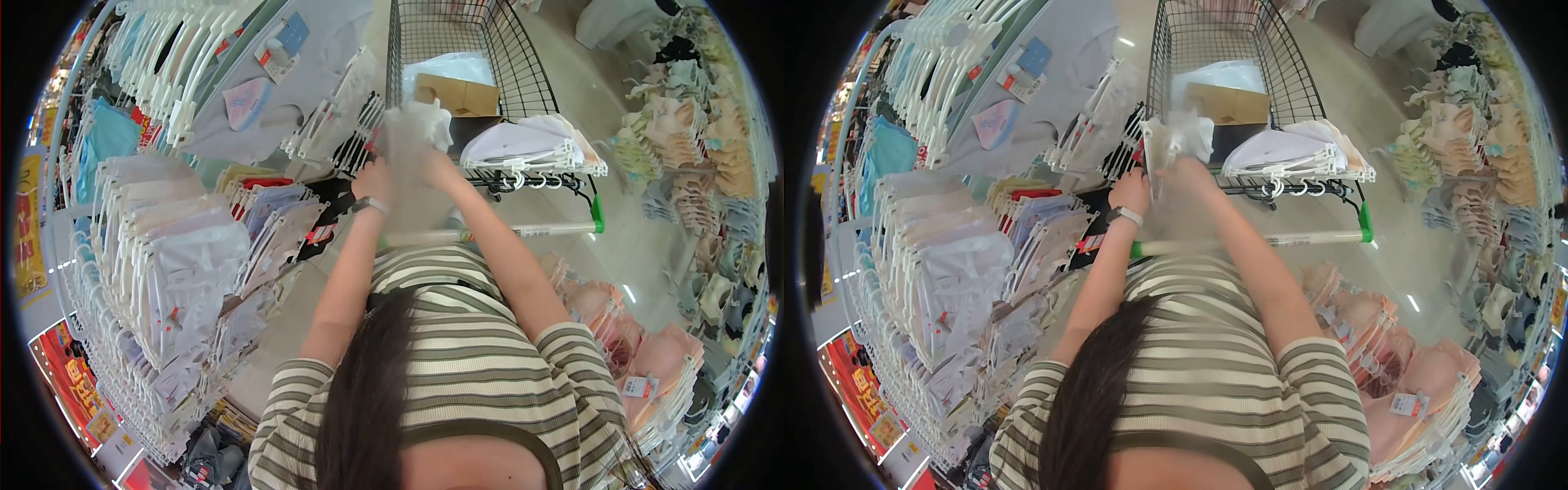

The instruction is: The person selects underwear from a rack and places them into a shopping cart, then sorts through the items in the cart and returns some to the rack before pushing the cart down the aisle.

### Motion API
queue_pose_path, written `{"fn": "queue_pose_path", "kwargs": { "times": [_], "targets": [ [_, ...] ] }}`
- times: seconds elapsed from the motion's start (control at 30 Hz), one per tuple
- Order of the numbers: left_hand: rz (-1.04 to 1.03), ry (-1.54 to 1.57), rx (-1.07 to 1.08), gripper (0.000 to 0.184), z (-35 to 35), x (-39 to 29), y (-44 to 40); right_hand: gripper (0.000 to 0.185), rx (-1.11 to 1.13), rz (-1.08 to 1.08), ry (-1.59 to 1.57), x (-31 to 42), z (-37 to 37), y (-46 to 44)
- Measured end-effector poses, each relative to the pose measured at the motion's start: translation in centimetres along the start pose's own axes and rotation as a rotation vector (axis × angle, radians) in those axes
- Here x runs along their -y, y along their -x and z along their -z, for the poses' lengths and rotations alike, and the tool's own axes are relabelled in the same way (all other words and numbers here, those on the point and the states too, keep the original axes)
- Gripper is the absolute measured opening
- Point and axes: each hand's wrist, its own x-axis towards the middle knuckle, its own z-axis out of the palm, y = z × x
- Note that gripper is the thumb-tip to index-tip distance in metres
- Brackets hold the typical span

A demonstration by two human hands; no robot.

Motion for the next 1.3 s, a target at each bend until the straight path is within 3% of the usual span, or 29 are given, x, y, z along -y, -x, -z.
{"fn": "queue_pose_path", "kwargs": {
  "times": [0.07, 0.13, 0.2, 0.27, 0.47, 0.7, 0.83, 0.93, 1.07, 1.13, 1.3],
  "targets": [
    [0.017, 0.007, 0.016, 0.027, 0.2, -0.2, 0.1, 0.04, 0.103, 0.01, 0.137, 0.9, 2.3, 1.5],
    [0.031, 0.015, 0.034, 0.028, 0.7, -0.4, 0.2, 0.028, 0.003, 0.039, -0.051, 1.5, 5.1, 4.3],
    [0.04, 0.022, 0.072, 0.027, 1.2, -0.6, 0.3, 0.034, 0.131, -0.051, 0.038, 0.8, 8.3, 5.9],
    [0.039, 0.029, 0.082, 0.027, 1.3, -0.5, 0.1, 0.029, -0.14, 0.159, -0.216, -1.2, 9.9, 8.0],
    [-0.031, 0.073, 0.086, 0.027, 1.3, -0.7, 0.1, 0.021, -0.685, -0.127, -0.405, -9.6, 13.6, 13.8],
    [-0.113, 0.142, 0.039, 0.024, 0.3, -0.3, 0.0, 0.018, -0.981, -0.127, -0.45, -15.4, 13.6, 17.1],
    [-0.174, 0.09, -0.004, 0.023, -0.7, 0.5, -1.1, 0.018, -0.987, -0.144, -0.573, -17.4, 12.5, 16.8],
    [-0.261, 0.137, 0.001, 0.024, -1.5, 1.6, -2.9, 0.02, -0.83, -0.247, -0.383, -18.4, 12.0, 16.4],
    [-0.216, 0.294, 0.2, 0.023, -0.4, 1.0, -3.8, 0.021, -0.744, -0.249, -0.305, -18.6, 12.1, 15.9],
    [-0.245, 0.371, 0.021, 0.023, 0.0, 0.9, -3.1, 0.02, -0.685, -0.211, -0.303, -18.4, 12.0, 15.8],
    [-0.28, 0.523, -0.044, 0.02, 0.0, 0.1, -2.7, 0.02, -0.691, -0.196, -0.237, -17.2, 12.5, 15.9]
  ]
}}
